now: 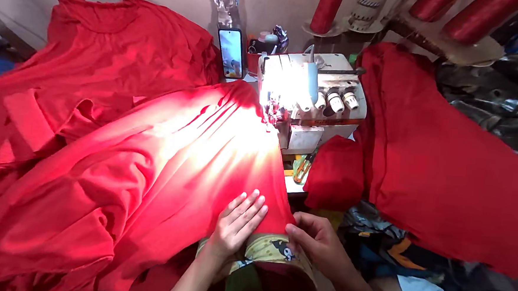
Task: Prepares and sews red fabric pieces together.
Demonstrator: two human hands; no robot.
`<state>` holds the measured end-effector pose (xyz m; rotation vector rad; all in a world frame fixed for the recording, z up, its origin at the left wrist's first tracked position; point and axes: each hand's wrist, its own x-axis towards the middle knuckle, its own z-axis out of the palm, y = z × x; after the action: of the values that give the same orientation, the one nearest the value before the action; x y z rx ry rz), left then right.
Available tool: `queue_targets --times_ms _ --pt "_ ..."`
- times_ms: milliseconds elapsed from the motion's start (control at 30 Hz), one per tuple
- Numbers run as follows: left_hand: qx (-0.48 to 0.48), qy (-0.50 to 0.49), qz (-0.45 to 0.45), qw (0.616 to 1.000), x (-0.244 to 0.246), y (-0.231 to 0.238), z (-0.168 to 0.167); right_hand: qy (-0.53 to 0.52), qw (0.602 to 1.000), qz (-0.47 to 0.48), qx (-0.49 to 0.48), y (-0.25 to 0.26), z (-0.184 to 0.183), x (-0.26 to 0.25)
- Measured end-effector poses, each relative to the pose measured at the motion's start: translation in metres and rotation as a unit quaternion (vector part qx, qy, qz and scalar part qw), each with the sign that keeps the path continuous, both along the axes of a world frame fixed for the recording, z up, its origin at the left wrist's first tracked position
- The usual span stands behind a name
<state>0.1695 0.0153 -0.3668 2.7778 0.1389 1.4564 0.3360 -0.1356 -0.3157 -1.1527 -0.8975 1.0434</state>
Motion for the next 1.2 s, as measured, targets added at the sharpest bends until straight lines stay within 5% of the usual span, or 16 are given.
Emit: queue_targets --times_ms 400,733,833,933,1200 --pt "-0.02 0.016 -0.043 0.999 0.001 0.035 0.017 0.025 0.998 -0.052 -0.03 0.03 -0.014 0.0" --pt "-0.081 0.064 0.062 0.993 0.027 0.072 0.06 0.007 0.994 -0.113 -0.011 0.096 0.003 0.028" --pt "-0.16 0.054 0.054 0.984 0.04 0.092 0.072 -0.023 0.989 -0.144 0.005 0.121 0.007 0.036" --pt "-0.263 0.147 0.155 0.941 0.05 0.103 0.091 -0.058 0.98 -0.188 0.027 0.147 0.001 0.044" --pt "-0.291 0.127 0.068 0.946 0.074 0.155 0.094 -0.038 0.982 -0.187 -0.001 0.167 0.002 0.05"
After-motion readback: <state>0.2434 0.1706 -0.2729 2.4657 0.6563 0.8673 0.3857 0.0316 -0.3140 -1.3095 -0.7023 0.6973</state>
